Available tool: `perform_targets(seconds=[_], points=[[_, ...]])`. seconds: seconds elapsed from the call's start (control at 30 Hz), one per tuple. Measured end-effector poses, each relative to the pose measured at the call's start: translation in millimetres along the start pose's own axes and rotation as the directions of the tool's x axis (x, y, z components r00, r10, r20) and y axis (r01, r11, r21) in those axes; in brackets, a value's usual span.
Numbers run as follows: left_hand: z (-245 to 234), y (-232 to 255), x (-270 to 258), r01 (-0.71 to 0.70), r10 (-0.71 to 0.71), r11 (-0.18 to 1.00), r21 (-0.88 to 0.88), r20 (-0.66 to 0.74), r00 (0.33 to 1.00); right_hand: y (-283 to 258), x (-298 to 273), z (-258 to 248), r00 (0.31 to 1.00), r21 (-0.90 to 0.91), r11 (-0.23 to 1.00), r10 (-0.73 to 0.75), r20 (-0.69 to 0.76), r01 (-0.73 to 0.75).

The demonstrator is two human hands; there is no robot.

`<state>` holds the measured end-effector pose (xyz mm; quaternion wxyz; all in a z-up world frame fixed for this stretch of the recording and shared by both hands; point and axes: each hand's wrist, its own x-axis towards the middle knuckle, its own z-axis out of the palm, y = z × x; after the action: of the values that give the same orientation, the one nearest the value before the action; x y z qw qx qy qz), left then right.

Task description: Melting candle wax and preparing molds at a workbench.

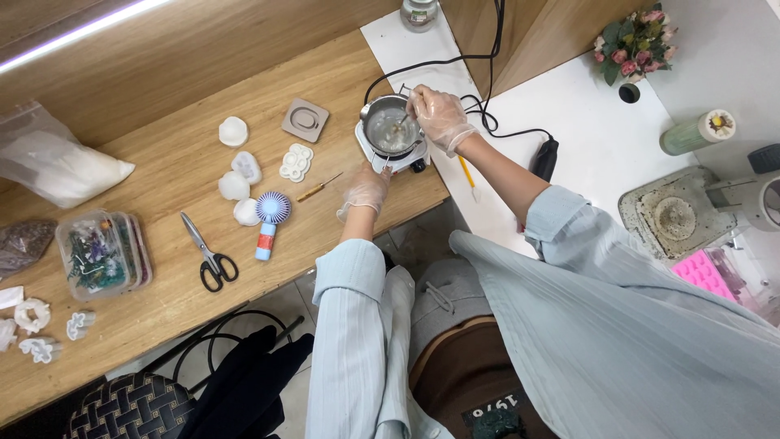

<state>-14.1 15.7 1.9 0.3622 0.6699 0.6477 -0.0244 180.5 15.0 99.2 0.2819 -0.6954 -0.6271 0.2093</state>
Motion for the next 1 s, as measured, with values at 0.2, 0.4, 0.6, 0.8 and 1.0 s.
perform_targets(seconds=[0.2, 0.4, 0.6, 0.8, 1.0], points=[[5, -1, 2, -0.005, 0.005, 1.000, -0.005, -0.006, 1.000, 1, -2, -2, 0.999, -0.144, 0.989, -0.035, 0.017, 0.037], [13, -8, 9, -0.028, 0.027, 0.999, -0.044, -0.025, 0.999, 7, -1, -1, 0.993, 0.060, 0.991, 0.121, -0.018, -0.119], [13, -7, 6, -0.017, 0.016, 0.999, -0.051, -0.029, 0.999, 14, -7, 1, 0.996, -0.052, 0.998, 0.029, 0.084, -0.025], [14, -7, 6, -0.035, 0.031, 0.998, -0.054, -0.064, 0.997, 9, -6, 3, 0.991, -0.046, 0.998, 0.038, 0.126, -0.032], [7, -5, 1, -0.019, 0.018, 0.999, -0.045, -0.030, 0.999, 10, 1, 6, 0.998, -0.099, 0.995, -0.007, 0.069, 0.014]])
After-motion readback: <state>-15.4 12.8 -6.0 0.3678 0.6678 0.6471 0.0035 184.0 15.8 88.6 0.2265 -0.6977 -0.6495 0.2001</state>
